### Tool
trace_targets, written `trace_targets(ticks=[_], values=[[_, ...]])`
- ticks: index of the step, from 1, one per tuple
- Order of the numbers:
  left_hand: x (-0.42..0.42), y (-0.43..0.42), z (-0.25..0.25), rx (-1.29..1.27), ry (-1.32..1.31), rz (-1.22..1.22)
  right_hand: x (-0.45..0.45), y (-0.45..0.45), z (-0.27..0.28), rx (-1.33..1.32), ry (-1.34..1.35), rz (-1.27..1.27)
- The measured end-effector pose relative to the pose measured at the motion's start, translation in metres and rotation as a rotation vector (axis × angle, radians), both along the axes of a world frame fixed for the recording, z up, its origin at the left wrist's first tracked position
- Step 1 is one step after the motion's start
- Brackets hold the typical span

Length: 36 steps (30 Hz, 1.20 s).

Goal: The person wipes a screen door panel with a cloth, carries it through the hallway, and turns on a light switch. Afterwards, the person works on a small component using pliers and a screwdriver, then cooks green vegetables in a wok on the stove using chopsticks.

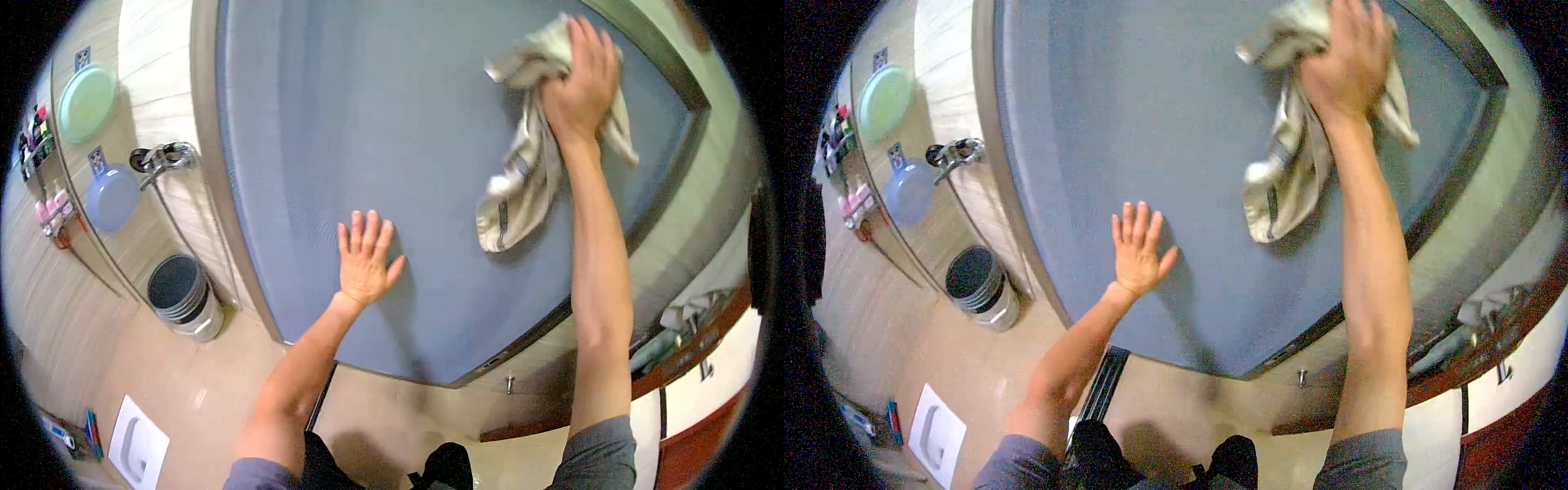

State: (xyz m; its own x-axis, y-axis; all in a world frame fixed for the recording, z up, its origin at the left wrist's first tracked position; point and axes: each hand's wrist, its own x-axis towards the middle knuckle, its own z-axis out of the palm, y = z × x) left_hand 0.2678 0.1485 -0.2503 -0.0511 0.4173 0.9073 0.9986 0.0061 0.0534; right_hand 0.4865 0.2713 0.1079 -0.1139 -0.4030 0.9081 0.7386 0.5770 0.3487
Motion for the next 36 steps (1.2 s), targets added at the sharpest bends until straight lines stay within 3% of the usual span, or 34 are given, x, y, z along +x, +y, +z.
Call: trace_targets(ticks=[2, 4, 6, 7, 8, 10, 12, 14, 16, 18, 20, 22, 24, 26, 30, 32, 36], values=[[-0.006, -0.024, 0.018, -0.130, -0.076, -0.030, -0.072, -0.024, 0.043, 0.089, -0.124, 0.049], [-0.013, -0.046, 0.037, -0.323, -0.090, -0.093, -0.131, -0.096, 0.044, -0.361, -0.319, -0.162], [-0.004, -0.066, 0.052, -0.366, -0.163, -0.119, -0.166, -0.114, 0.040, -0.445, -0.506, 0.394], [-0.002, -0.074, 0.053, -0.400, -0.277, -0.130, -0.212, -0.093, 0.027, -0.208, -0.546, 0.446], [0.003, -0.084, 0.051, -0.434, -0.390, -0.145, -0.256, -0.067, -0.002, 0.027, -0.574, 0.492], [0.013, -0.107, 0.031, -0.460, -0.568, -0.111, -0.280, -0.080, -0.073, -0.073, -0.800, 0.306], [0.015, -0.140, 0.003, -0.535, -0.676, -0.083, -0.256, -0.081, -0.147, -0.019, -1.113, 0.289], [0.017, -0.185, -0.016, -0.624, -0.770, -0.048, -0.210, -0.057, -0.215, -0.101, -1.368, 0.488], [0.014, -0.229, -0.039, -0.709, -0.903, 0.016, -0.157, -0.036, -0.229, -0.148, -1.401, 0.555], [0.010, -0.266, -0.068, -0.795, -0.946, 0.104, -0.117, -0.028, -0.187, -0.244, -1.569, 0.390], [0.004, -0.292, -0.053, -0.892, -0.987, 0.148, -0.107, -0.030, -0.130, -0.292, -1.314, 0.360], [-0.002, -0.312, -0.063, -0.926, -1.014, 0.218, -0.085, -0.039, -0.025, -0.294, -1.295, 0.362], [-0.008, -0.331, -0.062, -0.966, -0.983, 0.258, -0.058, -0.026, 0.035, -0.185, -1.136, 0.261], [-0.006, -0.344, -0.027, -0.990, -1.044, 0.257, -0.031, -0.028, 0.083, -0.050, -0.969, 0.149], [-0.009, -0.374, -0.009, -1.054, -1.038, 0.328, 0.046, -0.036, 0.162, -0.077, -0.610, -0.123], [-0.014, -0.385, -0.007, -1.099, -1.007, 0.366, 0.087, -0.045, 0.191, -0.128, -0.518, -0.126], [-0.036, -0.385, 0.011, -1.092, -0.929, 0.364, 0.141, -0.057, 0.199, -0.290, -0.443, -0.037]])
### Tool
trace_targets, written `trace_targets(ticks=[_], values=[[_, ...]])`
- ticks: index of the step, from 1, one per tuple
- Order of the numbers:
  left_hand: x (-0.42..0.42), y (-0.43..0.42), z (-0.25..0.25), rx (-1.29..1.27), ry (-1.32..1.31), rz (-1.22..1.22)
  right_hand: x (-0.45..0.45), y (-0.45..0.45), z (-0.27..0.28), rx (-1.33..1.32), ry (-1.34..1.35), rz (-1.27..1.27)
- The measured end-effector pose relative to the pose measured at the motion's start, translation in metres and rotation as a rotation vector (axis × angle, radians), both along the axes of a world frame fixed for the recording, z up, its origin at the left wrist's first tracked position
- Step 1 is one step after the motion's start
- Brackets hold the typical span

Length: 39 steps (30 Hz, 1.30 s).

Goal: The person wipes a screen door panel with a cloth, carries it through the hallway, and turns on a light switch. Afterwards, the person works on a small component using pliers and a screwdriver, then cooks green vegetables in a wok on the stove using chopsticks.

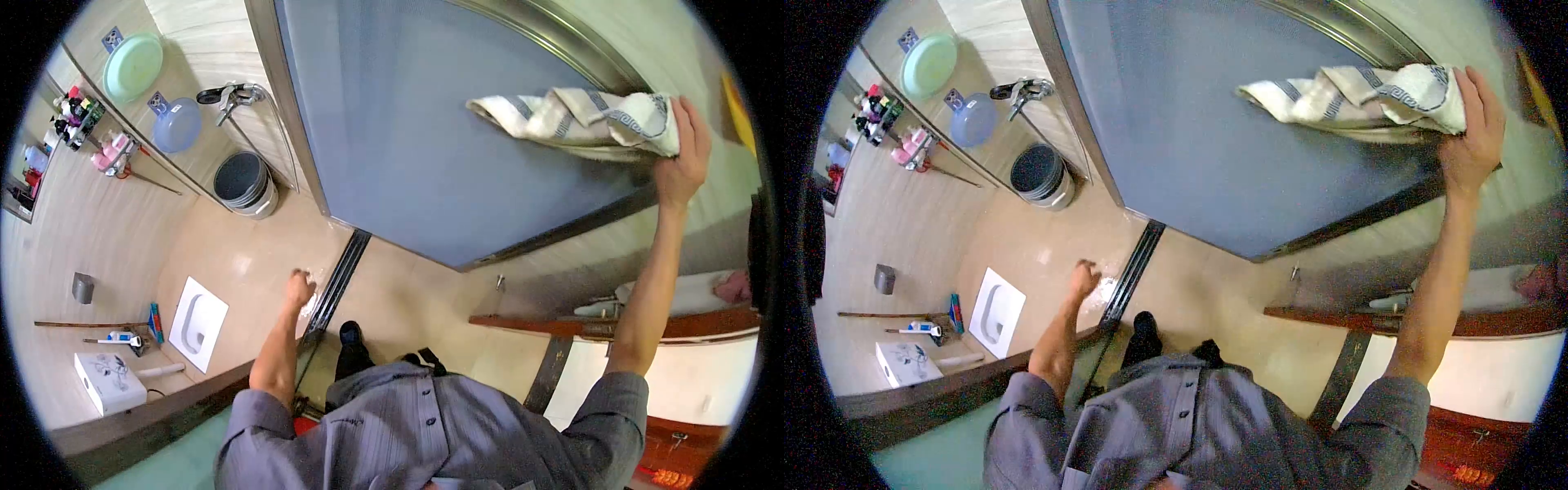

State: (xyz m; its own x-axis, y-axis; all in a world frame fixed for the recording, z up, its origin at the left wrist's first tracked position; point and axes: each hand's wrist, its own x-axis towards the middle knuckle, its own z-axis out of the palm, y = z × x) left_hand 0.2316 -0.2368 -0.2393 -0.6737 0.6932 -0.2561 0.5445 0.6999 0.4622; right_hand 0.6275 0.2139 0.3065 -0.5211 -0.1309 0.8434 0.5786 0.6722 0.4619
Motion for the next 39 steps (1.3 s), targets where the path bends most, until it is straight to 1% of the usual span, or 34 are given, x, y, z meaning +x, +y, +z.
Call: trace_targets(ticks=[1, 3, 4, 5, 6, 7, 8, 9, 10, 11, 12, 14, 15, 16, 18, 19, 20, 21, 22, 24, 25, 26, 28, 29, 31, 32, 33, 34, 36, 37, 38, 39], values=[[-0.011, 0.005, -0.004, -0.006, 0.026, 0.001, 0.015, 0.001, -0.006, -0.098, 0.051, -0.005], [-0.026, 0.025, 0.027, 0.045, 0.103, -0.075, 0.040, -0.004, -0.021, -0.280, 0.097, -0.015], [-0.038, 0.039, 0.036, 0.099, 0.145, -0.071, 0.048, -0.005, -0.031, -0.286, 0.096, -0.021], [-0.049, 0.057, 0.058, 0.077, 0.116, -0.094, 0.058, -0.005, -0.045, -0.381, 0.084, -0.041], [-0.054, 0.072, 0.080, 0.139, 0.261, -0.128, 0.070, -0.006, -0.060, -0.475, 0.072, -0.063], [-0.062, 0.091, 0.108, 0.278, 0.354, -0.194, 0.083, -0.006, -0.079, -0.565, 0.032, -0.061], [-0.066, 0.113, 0.143, 0.283, 0.433, -0.236, 0.093, -0.007, -0.101, -0.657, -0.008, -0.060], [-0.057, 0.131, 0.195, 0.386, 0.430, -0.251, 0.099, -0.013, -0.122, -0.774, 0.003, -0.046], [-0.049, 0.153, 0.239, 0.408, 0.426, -0.214, 0.104, -0.025, -0.144, -0.886, 0.022, -0.036], [-0.040, 0.171, 0.277, 0.492, 0.518, -0.242, 0.107, -0.037, -0.168, -0.963, 0.025, -0.050], [-0.041, 0.193, 0.302, 0.598, 0.664, -0.314, 0.109, -0.048, -0.185, -1.039, 0.028, -0.065], [-0.012, 0.225, 0.372, 0.716, 0.720, -0.365, 0.109, -0.082, -0.196, -1.277, 0.093, -0.079], [-0.004, 0.241, 0.397, 0.771, 0.840, -0.425, 0.112, -0.095, -0.203, -1.322, 0.095, -0.054], [0.007, 0.257, 0.420, 0.792, 0.832, -0.457, 0.119, -0.105, -0.210, -1.363, 0.103, -0.031], [0.032, 0.284, 0.464, 0.894, 0.941, -0.569, 0.135, -0.117, -0.235, -1.323, 0.130, -0.078], [0.049, 0.292, 0.484, 0.919, 0.936, -0.592, 0.142, -0.127, -0.247, -1.367, 0.172, -0.111], [0.067, 0.298, 0.502, 0.898, 0.875, -0.626, 0.149, -0.140, -0.260, -1.411, 0.215, -0.139], [0.083, 0.305, 0.513, 0.871, 0.817, -0.656, 0.155, -0.155, -0.271, -1.501, 0.278, -0.115], [0.095, 0.313, 0.520, 0.887, 0.821, -0.672, 0.161, -0.170, -0.284, -1.591, 0.340, -0.084], [0.115, 0.333, 0.536, 0.993, 0.973, -0.723, 0.176, -0.196, -0.325, -1.645, 0.344, -0.161], [0.119, 0.346, 0.536, 1.053, 1.116, -0.725, 0.180, -0.214, -0.338, -1.689, 0.441, -0.137], [0.121, 0.360, 0.537, 1.075, 1.120, -0.736, 0.182, -0.232, -0.350, -1.731, 0.537, -0.111], [0.125, 0.383, 0.538, 0.866, 1.117, -0.706, 0.190, -0.263, -0.376, -1.794, 0.662, -0.184], [0.129, 0.390, 0.537, 0.858, 1.071, -0.680, 0.192, -0.277, -0.384, -1.785, 0.729, -0.139], [0.144, 0.391, 0.536, 0.844, 1.101, -0.663, 0.198, -0.302, -0.398, -1.763, 0.814, -0.093], [0.151, 0.390, 0.535, 0.815, 1.122, -0.627, 0.203, -0.311, -0.402, -1.906, 0.925, -0.113], [0.152, 0.394, 0.534, 0.842, 1.086, -0.625, 0.207, -0.319, -0.406, -2.046, 1.033, -0.130], [0.160, 0.392, 0.537, 0.855, 1.093, -0.628, 0.212, -0.327, -0.413, -2.034, 1.043, -0.123], [0.172, 0.384, 0.540, 0.798, 1.022, -0.523, 0.221, -0.331, -0.426, -2.024, 1.171, -0.111], [0.177, 0.382, 0.537, 0.881, 1.060, -0.489, 0.226, -0.333, -0.418, -2.055, 1.222, -0.107], [0.178, 0.378, 0.537, 0.890, 1.070, -0.492, 0.230, -0.331, -0.420, -2.047, 1.230, -0.093], [0.182, 0.369, 0.538, 0.910, 1.019, -0.500, 0.236, -0.326, -0.423, -2.000, 1.285, -0.070]])
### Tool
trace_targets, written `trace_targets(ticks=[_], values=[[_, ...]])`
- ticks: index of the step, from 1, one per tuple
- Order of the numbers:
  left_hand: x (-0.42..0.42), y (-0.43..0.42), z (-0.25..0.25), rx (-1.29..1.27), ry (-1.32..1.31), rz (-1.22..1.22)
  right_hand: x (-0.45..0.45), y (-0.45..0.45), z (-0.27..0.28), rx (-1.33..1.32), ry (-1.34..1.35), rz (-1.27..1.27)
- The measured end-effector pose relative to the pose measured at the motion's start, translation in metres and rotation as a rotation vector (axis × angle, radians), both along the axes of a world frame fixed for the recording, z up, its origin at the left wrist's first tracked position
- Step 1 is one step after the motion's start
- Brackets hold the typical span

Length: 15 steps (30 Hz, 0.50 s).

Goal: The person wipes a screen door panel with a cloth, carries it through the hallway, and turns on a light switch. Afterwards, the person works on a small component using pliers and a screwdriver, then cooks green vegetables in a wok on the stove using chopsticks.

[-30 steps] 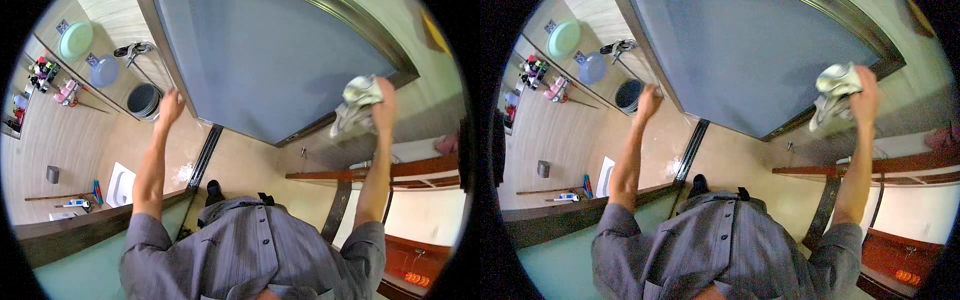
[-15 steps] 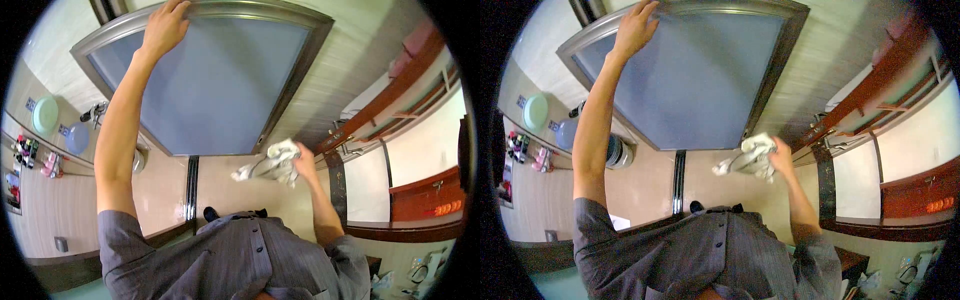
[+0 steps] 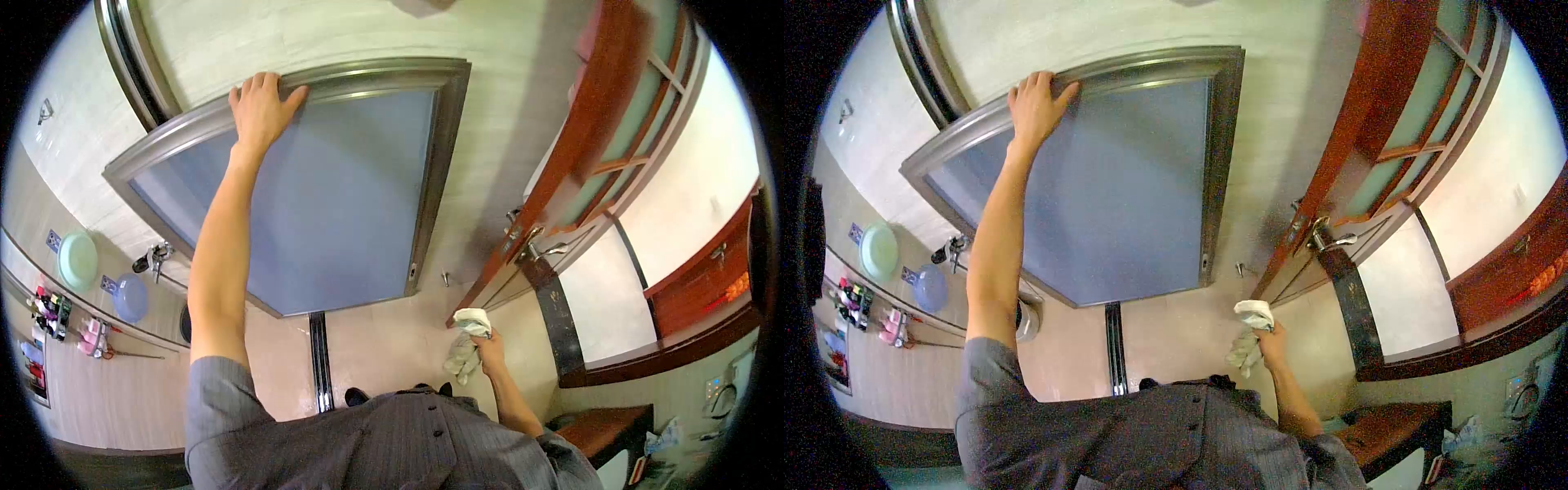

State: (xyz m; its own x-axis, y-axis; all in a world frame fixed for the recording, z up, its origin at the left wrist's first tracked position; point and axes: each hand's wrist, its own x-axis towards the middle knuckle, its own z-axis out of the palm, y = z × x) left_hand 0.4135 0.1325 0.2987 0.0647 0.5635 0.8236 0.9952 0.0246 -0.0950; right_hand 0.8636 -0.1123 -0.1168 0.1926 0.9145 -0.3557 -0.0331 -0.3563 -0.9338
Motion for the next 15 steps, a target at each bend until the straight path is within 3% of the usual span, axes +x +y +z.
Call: trace_targets(ticks=[2, 5, 6, 7, 8, 11, 13, 15], values=[[0.004, -0.012, -0.005, 0.083, -0.032, -0.074, 0.003, 0.011, 0.002, 0.039, 0.031, -0.052], [0.012, -0.054, -0.004, 0.097, 0.005, -0.128, 0.001, 0.053, 0.038, 0.317, 0.147, -0.174], [0.015, -0.064, -0.007, 0.099, 0.012, -0.136, 0.001, 0.070, 0.060, 0.374, 0.183, -0.185], [0.015, -0.076, -0.009, 0.196, 0.067, -0.174, -0.003, 0.086, 0.090, 0.462, 0.052, -0.213], [0.016, -0.085, -0.012, 0.292, 0.120, -0.211, -0.016, 0.093, 0.149, 0.544, -0.013, -0.242], [0.023, -0.115, -0.022, 0.336, 0.135, -0.210, -0.019, 0.157, 0.217, 0.870, 0.033, -0.281], [0.029, -0.131, -0.026, 0.353, 0.163, -0.224, -0.028, 0.173, 0.286, 0.989, 0.242, -0.182], [0.034, -0.145, -0.031, 0.366, 0.191, -0.232, -0.025, 0.199, 0.309, 1.078, 0.141, -0.060]])
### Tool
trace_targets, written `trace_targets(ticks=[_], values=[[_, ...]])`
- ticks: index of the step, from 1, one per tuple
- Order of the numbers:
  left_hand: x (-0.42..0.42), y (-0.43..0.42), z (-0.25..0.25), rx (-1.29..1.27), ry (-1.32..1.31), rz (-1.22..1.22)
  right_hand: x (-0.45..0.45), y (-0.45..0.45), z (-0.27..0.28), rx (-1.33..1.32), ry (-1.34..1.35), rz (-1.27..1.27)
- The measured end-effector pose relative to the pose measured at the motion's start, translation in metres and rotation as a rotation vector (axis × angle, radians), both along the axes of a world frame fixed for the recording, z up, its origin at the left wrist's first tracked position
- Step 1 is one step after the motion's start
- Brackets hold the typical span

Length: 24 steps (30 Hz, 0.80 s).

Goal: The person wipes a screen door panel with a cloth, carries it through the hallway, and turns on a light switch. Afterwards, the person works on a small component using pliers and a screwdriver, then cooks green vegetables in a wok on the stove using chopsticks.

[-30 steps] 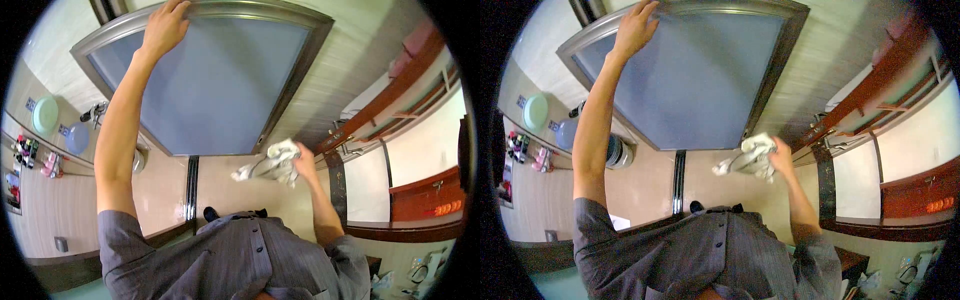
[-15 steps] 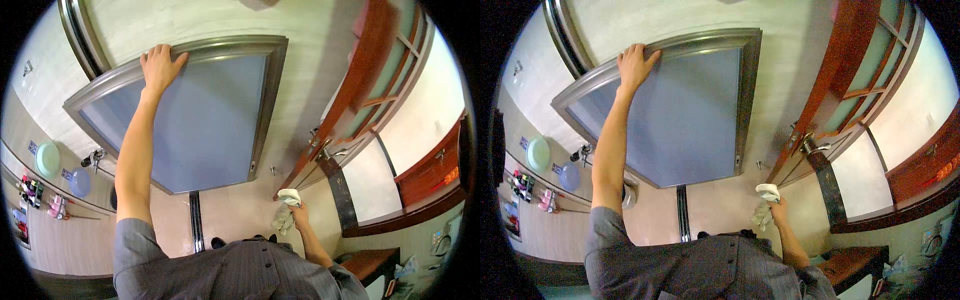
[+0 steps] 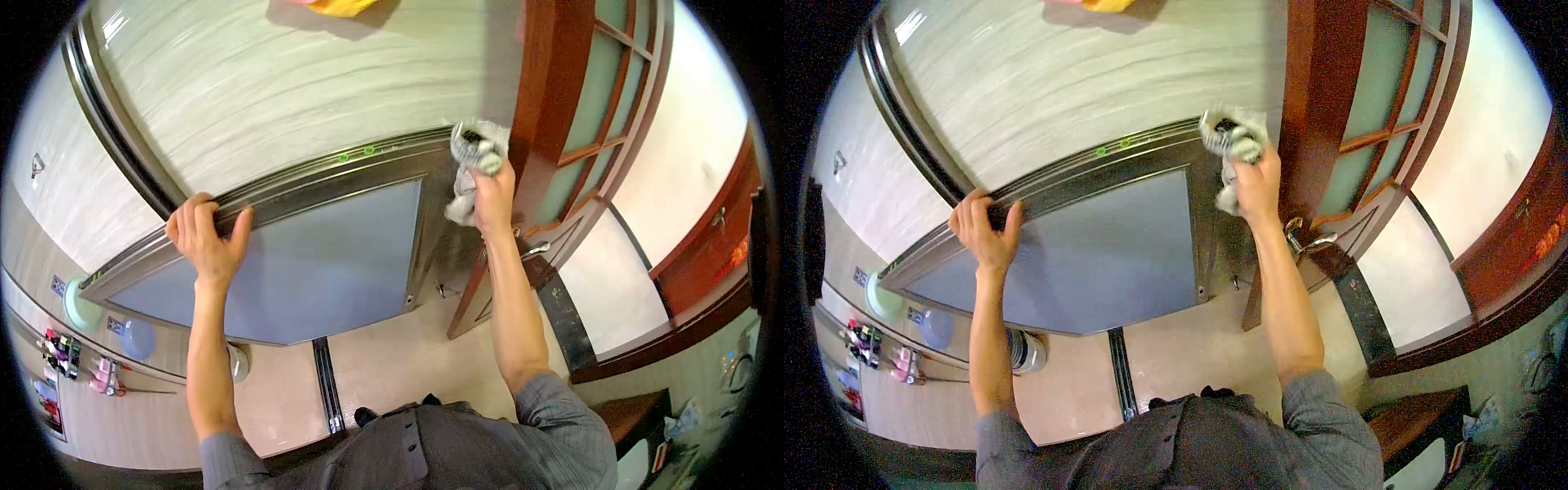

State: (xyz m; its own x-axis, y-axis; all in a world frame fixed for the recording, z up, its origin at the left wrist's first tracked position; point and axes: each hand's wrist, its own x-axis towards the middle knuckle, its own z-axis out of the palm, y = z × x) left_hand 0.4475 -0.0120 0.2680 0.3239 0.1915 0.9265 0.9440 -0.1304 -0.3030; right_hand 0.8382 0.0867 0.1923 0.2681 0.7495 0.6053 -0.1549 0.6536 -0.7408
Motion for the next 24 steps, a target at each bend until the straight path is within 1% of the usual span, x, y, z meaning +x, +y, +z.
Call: trace_targets(ticks=[2, 4, 5, 8, 10, 11, 12, 14, 15, 16, 18, 19, 20, 21, 23, 24], values=[[0.003, -0.011, -0.002, -0.061, -0.049, 0.010, 0.003, 0.017, -0.009, -0.033, 0.067, 0.094], [0.004, -0.013, -0.002, -0.083, -0.058, 0.011, -0.015, 0.013, -0.033, -0.144, 0.238, -0.035], [0.004, -0.014, -0.004, -0.081, -0.064, 0.018, -0.007, 0.015, -0.061, -0.181, 0.286, 0.200], [0.001, -0.020, -0.004, -0.089, -0.044, 0.041, -0.016, 0.027, -0.155, -0.251, 0.186, 0.119], [-0.003, -0.022, -0.003, -0.099, -0.043, 0.038, -0.019, 0.019, -0.191, -0.359, 0.146, 0.242], [-0.005, -0.022, -0.003, -0.090, -0.042, 0.022, -0.016, 0.024, -0.214, -0.457, 0.111, 0.275], [-0.006, -0.022, -0.003, -0.100, -0.041, 0.028, -0.014, 0.023, -0.213, -0.467, 0.112, 0.281], [-0.007, -0.024, -0.002, -0.095, -0.051, 0.040, -0.012, 0.024, -0.212, -0.559, 0.133, 0.420], [-0.010, -0.027, -0.002, -0.155, -0.082, 0.062, -0.018, 0.010, -0.183, -0.523, 0.166, 0.437], [-0.013, -0.027, -0.001, -0.153, -0.085, 0.067, -0.022, 0.004, -0.162, -0.523, 0.162, 0.442], [-0.019, -0.026, 0.003, -0.179, -0.071, 0.062, -0.029, -0.004, -0.138, -0.303, 0.263, 0.459], [-0.022, -0.026, 0.004, -0.190, -0.100, 0.078, -0.031, -0.001, -0.128, -0.273, 0.341, 0.504], [-0.031, -0.023, 0.004, -0.166, -0.099, 0.068, -0.033, -0.002, -0.117, -0.209, 0.315, 0.539], [-0.035, -0.023, 0.006, -0.181, -0.116, 0.064, -0.031, 0.001, -0.107, -0.204, 0.231, 0.548], [-0.049, -0.024, 0.009, -0.215, -0.126, 0.073, -0.033, -0.007, -0.085, -0.201, 0.145, 0.559], [-0.053, -0.023, 0.010, -0.212, -0.127, 0.086, -0.043, -0.012, -0.070, -0.097, 0.129, 0.501]])
